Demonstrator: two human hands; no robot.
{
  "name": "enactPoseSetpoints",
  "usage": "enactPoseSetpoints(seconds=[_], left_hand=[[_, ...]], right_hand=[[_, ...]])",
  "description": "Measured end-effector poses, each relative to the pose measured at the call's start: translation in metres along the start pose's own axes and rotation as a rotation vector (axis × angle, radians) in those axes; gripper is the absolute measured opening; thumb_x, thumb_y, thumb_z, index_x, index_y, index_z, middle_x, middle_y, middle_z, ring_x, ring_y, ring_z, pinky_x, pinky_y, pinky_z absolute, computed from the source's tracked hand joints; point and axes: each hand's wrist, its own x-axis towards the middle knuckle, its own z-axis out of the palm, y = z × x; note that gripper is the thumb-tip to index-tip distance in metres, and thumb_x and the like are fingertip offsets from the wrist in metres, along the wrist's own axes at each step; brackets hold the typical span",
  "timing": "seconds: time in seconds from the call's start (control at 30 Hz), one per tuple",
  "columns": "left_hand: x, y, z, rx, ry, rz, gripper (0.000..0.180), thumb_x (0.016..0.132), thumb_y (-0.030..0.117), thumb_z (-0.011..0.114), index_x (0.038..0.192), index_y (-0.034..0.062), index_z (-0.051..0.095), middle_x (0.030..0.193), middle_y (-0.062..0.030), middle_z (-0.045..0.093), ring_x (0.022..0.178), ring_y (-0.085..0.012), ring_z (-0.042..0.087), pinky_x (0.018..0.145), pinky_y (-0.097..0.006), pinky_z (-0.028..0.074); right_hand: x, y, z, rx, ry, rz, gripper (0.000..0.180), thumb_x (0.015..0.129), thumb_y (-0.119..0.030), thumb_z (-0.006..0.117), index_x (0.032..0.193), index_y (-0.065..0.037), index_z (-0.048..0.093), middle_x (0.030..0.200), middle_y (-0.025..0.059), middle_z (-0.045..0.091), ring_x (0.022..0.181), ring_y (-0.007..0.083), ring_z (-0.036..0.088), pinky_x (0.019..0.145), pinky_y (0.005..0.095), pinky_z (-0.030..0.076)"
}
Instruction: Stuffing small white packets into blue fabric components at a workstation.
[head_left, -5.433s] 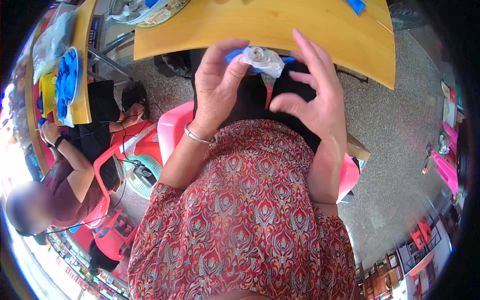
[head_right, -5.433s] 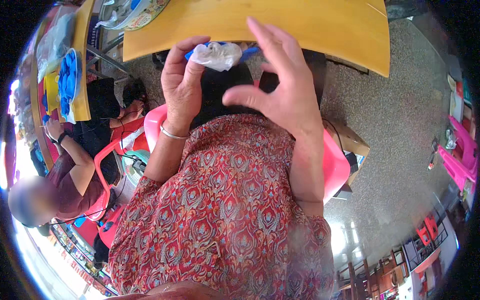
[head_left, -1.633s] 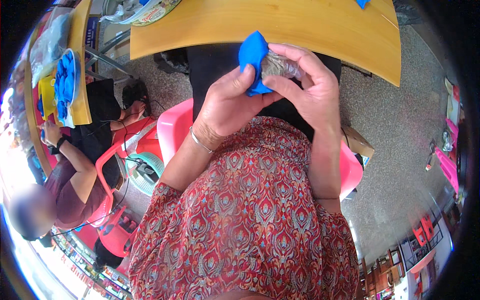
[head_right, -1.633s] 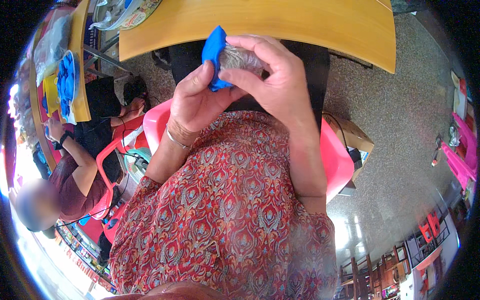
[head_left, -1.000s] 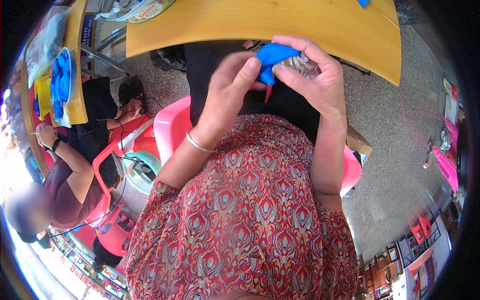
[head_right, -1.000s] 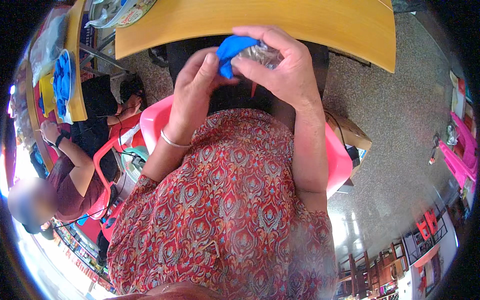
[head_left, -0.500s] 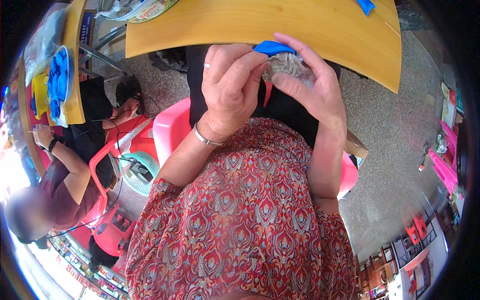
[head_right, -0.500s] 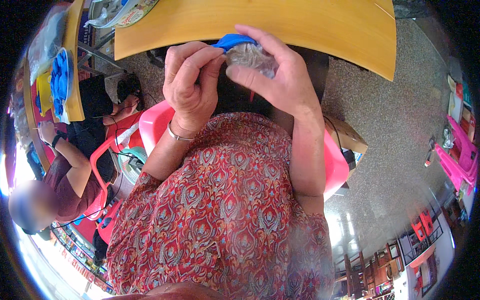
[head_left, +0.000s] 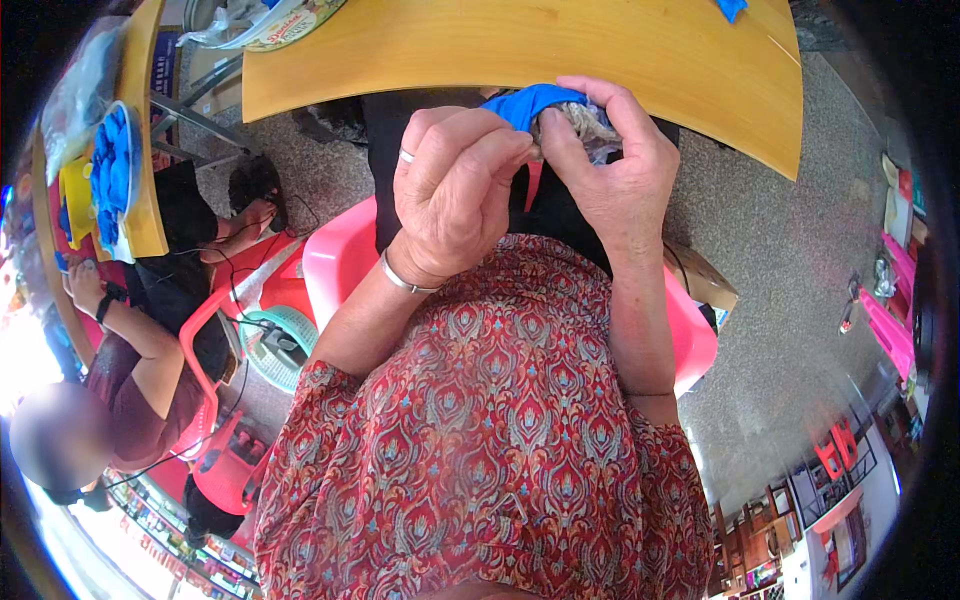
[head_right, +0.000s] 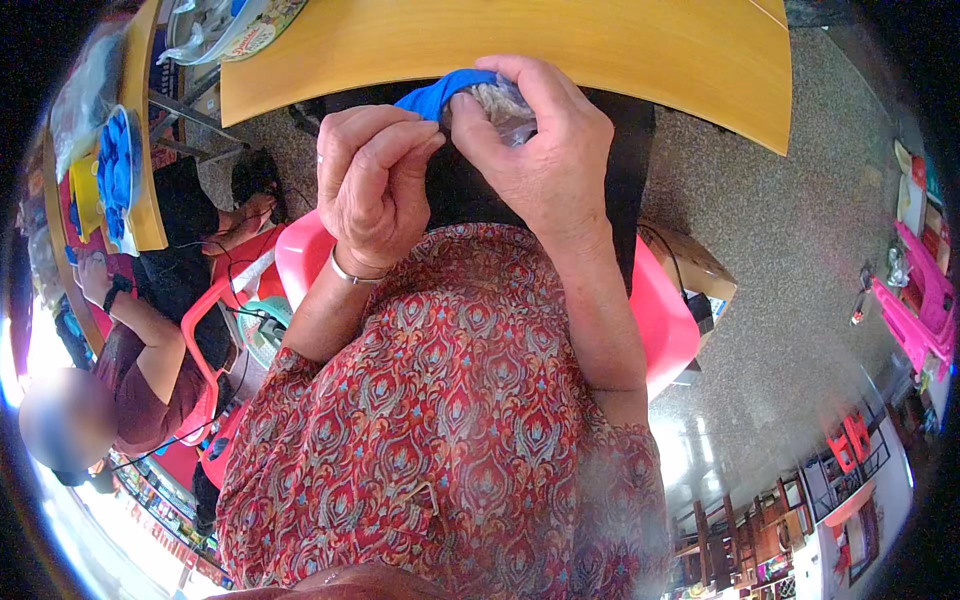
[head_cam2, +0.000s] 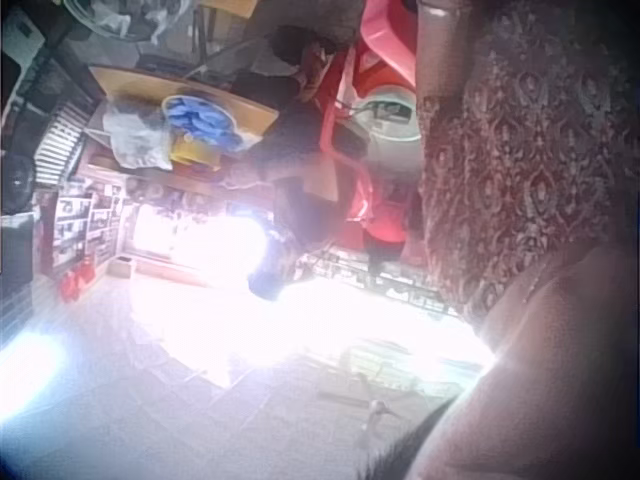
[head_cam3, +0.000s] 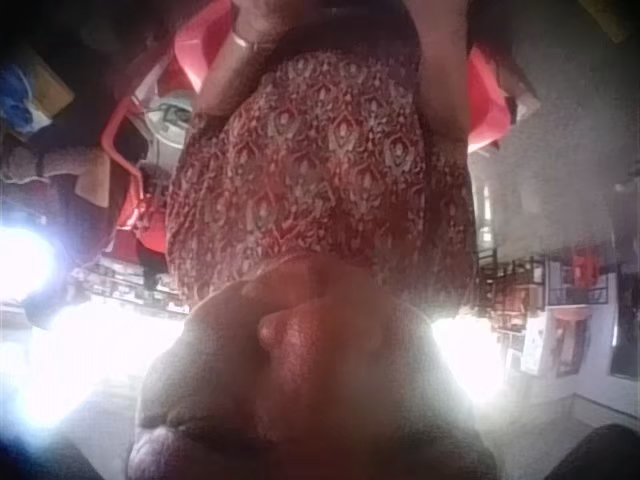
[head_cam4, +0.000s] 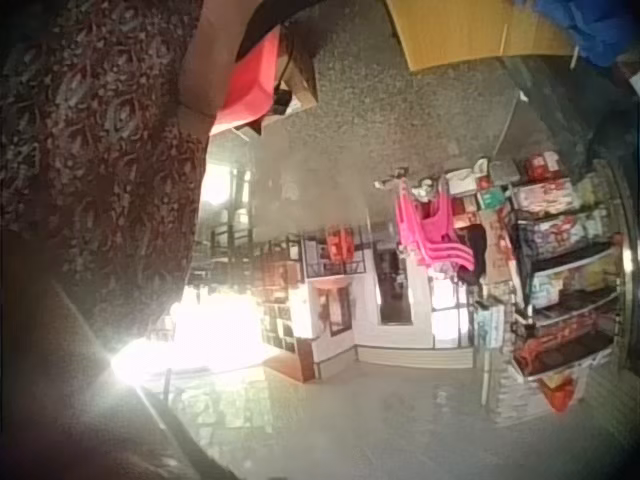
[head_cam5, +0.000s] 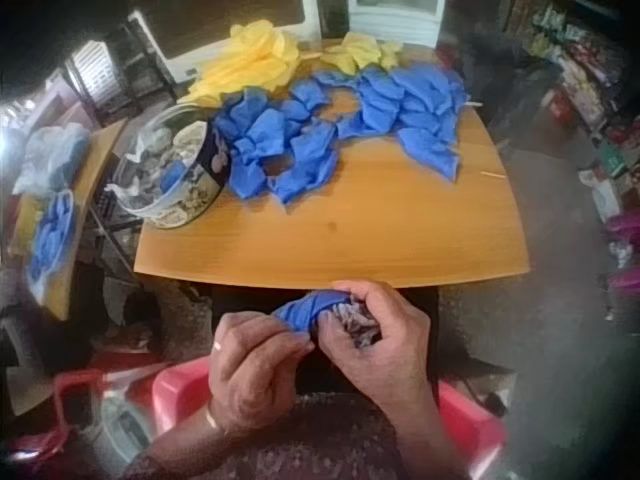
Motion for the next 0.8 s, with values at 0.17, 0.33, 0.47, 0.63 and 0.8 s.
enactPoseSetpoints(seconds=[0.17,0.33,0.47,0.63,0.8], left_hand=[[0.002,0.005,0.006,-0.049,-0.004,0.023,0.023,0.068,-0.001,0.071,0.089,0.0029,0.064,0.087,-0.0082,0.06,0.075,-0.0244,0.058,0.066,-0.033,0.049],[-0.002,0.006,0.012,-0.089,-0.014,0.013,0.024,0.066,-0.002,0.072,0.089,0.0031,0.064,0.085,-0.0085,0.06,0.073,-0.0233,0.058,0.063,-0.032,0.049],[-0.006,0.011,0.013,-0.124,0.013,-0.08,0.025,0.067,-0.003,0.073,0.089,0.0028,0.064,0.084,-0.0089,0.061,0.071,-0.0227,0.058,0.061,-0.031,0.048],[0.001,0.012,0.013,-0.119,0.113,-0.237,0.02,0.072,-0.004,0.074,0.088,0.0023,0.064,0.082,-0.0087,0.061,0.071,-0.0213,0.059,0.061,-0.028,0.048],[0.001,0.009,0.006,-0.162,0.127,-0.272,0.022,0.072,-0.005,0.075,0.089,0.0033,0.064,0.082,-0.0087,0.062,0.072,-0.0195,0.059,0.062,-0.026,0.048]], right_hand=[[0.004,0.004,0.001,-0.04,0.047,-0.072,0.021,0.071,-0.012,0.073,0.088,-0.004,0.064,0.081,0.0121,0.067,0.072,0.0244,0.068,0.065,0.0317,0.053],[0.001,0.004,-0.004,-0.094,-0.005,0.04,0.019,0.076,-0.011,0.069,0.094,-0.005,0.065,0.082,0.0075,0.068,0.074,0.0123,0.065,0.069,0.0269,0.052],[0.002,0.011,-0.002,-0.142,0.0,-0.06,0.028,0.073,-0.017,0.072,0.096,-0.005,0.063,0.077,0.0129,0.065,0.067,0.0243,0.066,0.063,0.0318,0.053],[0.002,0.009,-0.025,0.237,-0.253,0.145,0.043,0.073,-0.016,0.075,0.113,-0.006,0.06,0.083,0.0112,0.064,0.072,0.0211,0.064,0.071,0.0289,0.051],[0.001,0.007,-0.028,0.354,-0.277,0.052,0.048,0.072,-0.014,0.077,0.117,-0.008,0.061,0.091,0.0104,0.064,0.084,0.0193,0.064,0.078,0.0281,0.049]])
